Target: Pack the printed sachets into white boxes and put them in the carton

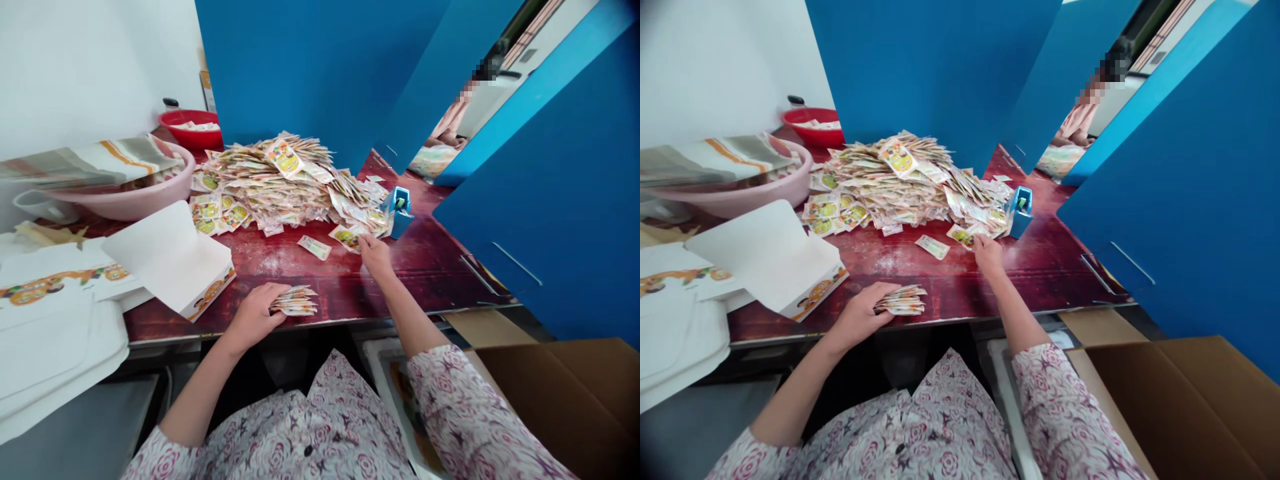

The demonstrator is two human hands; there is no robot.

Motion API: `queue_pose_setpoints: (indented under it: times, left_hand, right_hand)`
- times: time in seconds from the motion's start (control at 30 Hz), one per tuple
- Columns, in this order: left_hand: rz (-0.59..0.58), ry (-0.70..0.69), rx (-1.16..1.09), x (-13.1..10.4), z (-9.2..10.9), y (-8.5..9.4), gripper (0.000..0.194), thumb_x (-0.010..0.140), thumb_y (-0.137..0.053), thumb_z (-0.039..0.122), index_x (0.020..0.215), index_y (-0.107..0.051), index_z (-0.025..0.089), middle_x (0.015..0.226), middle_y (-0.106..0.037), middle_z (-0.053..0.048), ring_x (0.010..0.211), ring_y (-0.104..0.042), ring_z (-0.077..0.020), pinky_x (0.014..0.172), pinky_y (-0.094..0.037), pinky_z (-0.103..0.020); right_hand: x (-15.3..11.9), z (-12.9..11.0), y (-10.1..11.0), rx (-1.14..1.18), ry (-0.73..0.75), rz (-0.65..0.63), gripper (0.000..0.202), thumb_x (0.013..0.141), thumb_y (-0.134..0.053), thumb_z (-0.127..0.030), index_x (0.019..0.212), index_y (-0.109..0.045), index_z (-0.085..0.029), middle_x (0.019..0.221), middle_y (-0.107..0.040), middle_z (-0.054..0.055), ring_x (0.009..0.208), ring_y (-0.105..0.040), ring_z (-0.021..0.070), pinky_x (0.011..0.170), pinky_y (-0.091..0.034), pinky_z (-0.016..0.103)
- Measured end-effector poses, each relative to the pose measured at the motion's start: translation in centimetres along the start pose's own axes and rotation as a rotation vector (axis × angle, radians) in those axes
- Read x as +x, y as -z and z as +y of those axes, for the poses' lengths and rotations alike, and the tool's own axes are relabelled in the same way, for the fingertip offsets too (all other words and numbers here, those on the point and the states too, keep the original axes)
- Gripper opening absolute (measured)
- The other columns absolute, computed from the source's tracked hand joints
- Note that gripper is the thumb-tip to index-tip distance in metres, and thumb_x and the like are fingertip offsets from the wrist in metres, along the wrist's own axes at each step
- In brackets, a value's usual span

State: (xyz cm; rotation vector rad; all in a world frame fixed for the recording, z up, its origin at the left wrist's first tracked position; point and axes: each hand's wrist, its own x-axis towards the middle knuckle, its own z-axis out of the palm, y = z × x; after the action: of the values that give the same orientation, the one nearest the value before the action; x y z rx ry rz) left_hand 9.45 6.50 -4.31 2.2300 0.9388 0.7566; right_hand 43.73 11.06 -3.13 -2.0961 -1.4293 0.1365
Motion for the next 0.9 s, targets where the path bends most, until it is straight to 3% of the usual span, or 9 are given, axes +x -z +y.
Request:
queue_pose_setpoints:
  times: [0.07, 0.13, 0.23, 0.33, 0.5, 0.6, 0.67, 0.8, 0.9]
  left_hand:
    - [-0.005, 0.001, -0.001, 0.0, -0.1, 0.0, 0.05, 0.075, -0.062, 0.01, 0.124, -0.065, 0.022, 0.122, -0.071, -0.007, 0.115, -0.066, -0.024, 0.105, -0.051, -0.042]
    - [-0.003, 0.009, -0.004, 0.0, -0.1, 0.0, 0.05, 0.076, -0.062, 0.01, 0.124, -0.065, 0.022, 0.122, -0.071, -0.007, 0.115, -0.066, -0.024, 0.106, -0.05, -0.042]
    - [-0.008, 0.019, -0.007, -0.1, -0.1, -0.1, 0.05, 0.076, -0.061, 0.01, 0.124, -0.065, 0.023, 0.122, -0.07, -0.006, 0.116, -0.065, -0.0243, 0.106, -0.05, -0.044]
    - [-0.009, 0.022, -0.011, -0.1, -0.1, -0.1, 0.051, 0.076, -0.06, 0.009, 0.124, -0.064, 0.023, 0.125, -0.069, -0.006, 0.118, -0.064, -0.0245, 0.107, -0.049, -0.045]
    - [-0.039, 0.025, -0.015, 0.0, 0.0, 0.0, 0.05, 0.076, -0.061, 0.01, 0.125, -0.063, 0.022, 0.123, -0.069, -0.007, 0.117, -0.064, -0.0252, 0.106, -0.049, -0.047]
    - [-0.037, 0.026, -0.012, 0.1, 0.0, 0.0, 0.048, 0.077, -0.06, 0.011, 0.124, -0.063, 0.022, 0.122, -0.07, -0.007, 0.116, -0.064, -0.0255, 0.105, -0.05, -0.047]
    - [-0.027, 0.027, -0.017, 0.0, 0.1, 0.0, 0.049, 0.076, -0.061, 0.01, 0.124, -0.064, 0.023, 0.123, -0.07, -0.007, 0.117, -0.063, -0.0254, 0.106, -0.049, -0.047]
    - [-0.038, 0.03, -0.034, -0.1, 0.1, 0.1, 0.048, 0.078, -0.061, 0.011, 0.124, -0.063, 0.022, 0.124, -0.069, -0.007, 0.118, -0.063, -0.0247, 0.107, -0.048, -0.046]
    - [-0.049, 0.035, -0.032, -0.1, 0.1, 0.1, 0.05, 0.076, -0.061, 0.009, 0.125, -0.063, 0.021, 0.127, -0.068, -0.008, 0.12, -0.062, -0.0247, 0.109, -0.046, -0.047]
  right_hand:
    - [-0.2, -0.8, -0.8, 0.238, 0.117, 0.107, 0.04, 0.095, -0.042, -0.036, 0.11, -0.074, -0.017, 0.104, -0.077, 0.008, 0.1, -0.069, 0.0229, 0.094, -0.051, 0.037]
    - [-0.4, -1.8, -1.9, 0.392, 0.253, 0.13, 0.037, 0.094, -0.046, -0.036, 0.11, -0.074, -0.019, 0.111, -0.076, 0.008, 0.106, -0.068, 0.0232, 0.102, -0.049, 0.039]
    - [-1.0, -2.8, -3.7, 0.328, 0.382, -0.116, 0.033, 0.09, -0.05, -0.024, 0.112, -0.075, -0.02, 0.119, -0.074, 0.009, 0.114, -0.067, 0.0239, 0.108, -0.046, 0.041]
    - [-1.8, -2.5, -4.5, 0.26, 0.4, -0.292, 0.043, 0.085, -0.049, -0.013, 0.122, -0.071, -0.018, 0.127, -0.071, 0.011, 0.119, -0.066, 0.025, 0.11, -0.046, 0.043]
    - [-1.5, -2.3, -3.2, 0.299, 0.302, -0.135, 0.048, 0.088, -0.045, -0.014, 0.131, -0.066, -0.016, 0.131, -0.068, 0.01, 0.124, -0.063, 0.0253, 0.114, -0.043, 0.046]
    - [-0.5, -3.7, -2.9, 0.338, 0.369, -0.063, 0.045, 0.09, -0.049, -0.021, 0.132, -0.066, -0.017, 0.133, -0.067, 0.009, 0.126, -0.061, 0.0249, 0.116, -0.042, 0.045]
    - [-0.3, -4.6, -3.6, 0.351, 0.447, -0.087, 0.042, 0.091, -0.049, -0.021, 0.13, -0.068, -0.02, 0.133, -0.067, 0.008, 0.125, -0.062, 0.0237, 0.115, -0.043, 0.044]
    - [-1.5, -4.3, -5.6, 0.267, 0.558, -0.276, 0.048, 0.089, -0.045, -0.01, 0.131, -0.067, -0.021, 0.138, -0.064, 0.008, 0.129, -0.06, 0.0234, 0.114, -0.045, 0.045]
    - [-2.7, -2.5, -5.9, 0.177, 0.509, -0.234, 0.055, 0.086, -0.045, -0.007, 0.138, -0.062, -0.017, 0.144, -0.058, 0.01, 0.135, -0.054, 0.0246, 0.117, -0.042, 0.047]
